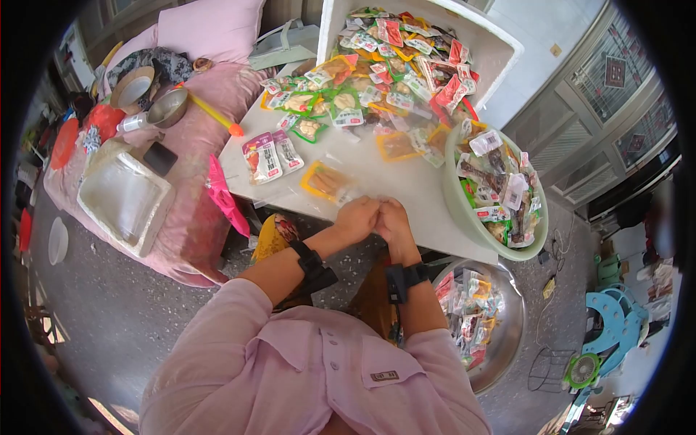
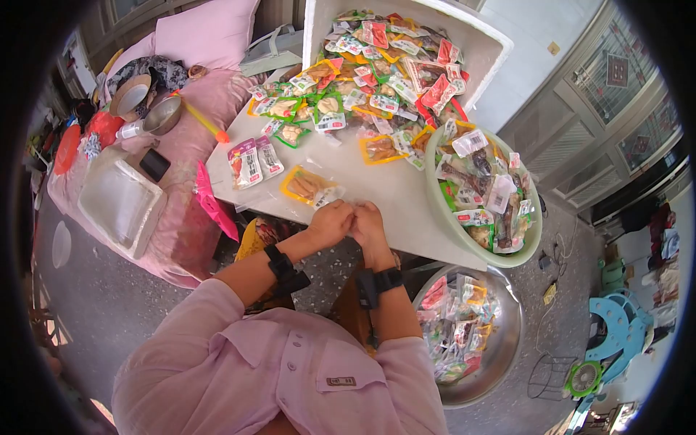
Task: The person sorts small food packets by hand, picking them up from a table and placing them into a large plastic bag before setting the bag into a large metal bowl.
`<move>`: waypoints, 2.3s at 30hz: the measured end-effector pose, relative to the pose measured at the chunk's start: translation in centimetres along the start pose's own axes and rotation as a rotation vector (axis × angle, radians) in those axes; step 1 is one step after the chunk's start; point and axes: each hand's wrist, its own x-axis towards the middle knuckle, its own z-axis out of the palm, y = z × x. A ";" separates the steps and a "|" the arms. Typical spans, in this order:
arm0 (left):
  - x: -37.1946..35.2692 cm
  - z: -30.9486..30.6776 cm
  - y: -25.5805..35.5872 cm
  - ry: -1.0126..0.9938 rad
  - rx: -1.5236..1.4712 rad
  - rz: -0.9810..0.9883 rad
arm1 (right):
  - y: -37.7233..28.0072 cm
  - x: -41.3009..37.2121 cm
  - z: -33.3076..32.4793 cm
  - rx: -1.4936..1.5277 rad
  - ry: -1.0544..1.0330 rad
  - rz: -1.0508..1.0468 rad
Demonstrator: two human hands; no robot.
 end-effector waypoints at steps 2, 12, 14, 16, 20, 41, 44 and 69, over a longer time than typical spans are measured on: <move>0.2 -0.3 -0.4 0.015 -0.003 0.007 | 1.0 1.0 -0.6 0.010 -0.075 -0.033; -1.8 -0.1 -2.9 -0.025 0.078 0.120 | -6.5 2.8 -0.7 -0.624 0.293 -0.139; -1.8 0.0 -3.1 -0.035 0.102 0.130 | -4.9 10.1 -6.5 -0.589 0.205 -0.355; -1.8 0.1 -3.3 -0.042 0.098 0.139 | -5.5 12.6 -6.9 -0.493 0.194 -0.376; -1.7 -0.2 -3.1 -0.020 0.079 0.153 | -7.3 14.6 -5.4 -0.240 0.307 -0.172; -1.6 -0.1 -3.0 -0.011 0.035 0.048 | -4.9 -1.6 -0.9 0.140 0.160 -0.322; -1.5 -0.2 -2.6 -0.002 0.021 -0.010 | -4.2 -4.7 -2.0 0.147 0.159 -0.365; -1.2 0.4 -3.4 0.096 -0.230 -0.221 | -1.4 -4.7 -6.4 -0.195 0.101 -0.399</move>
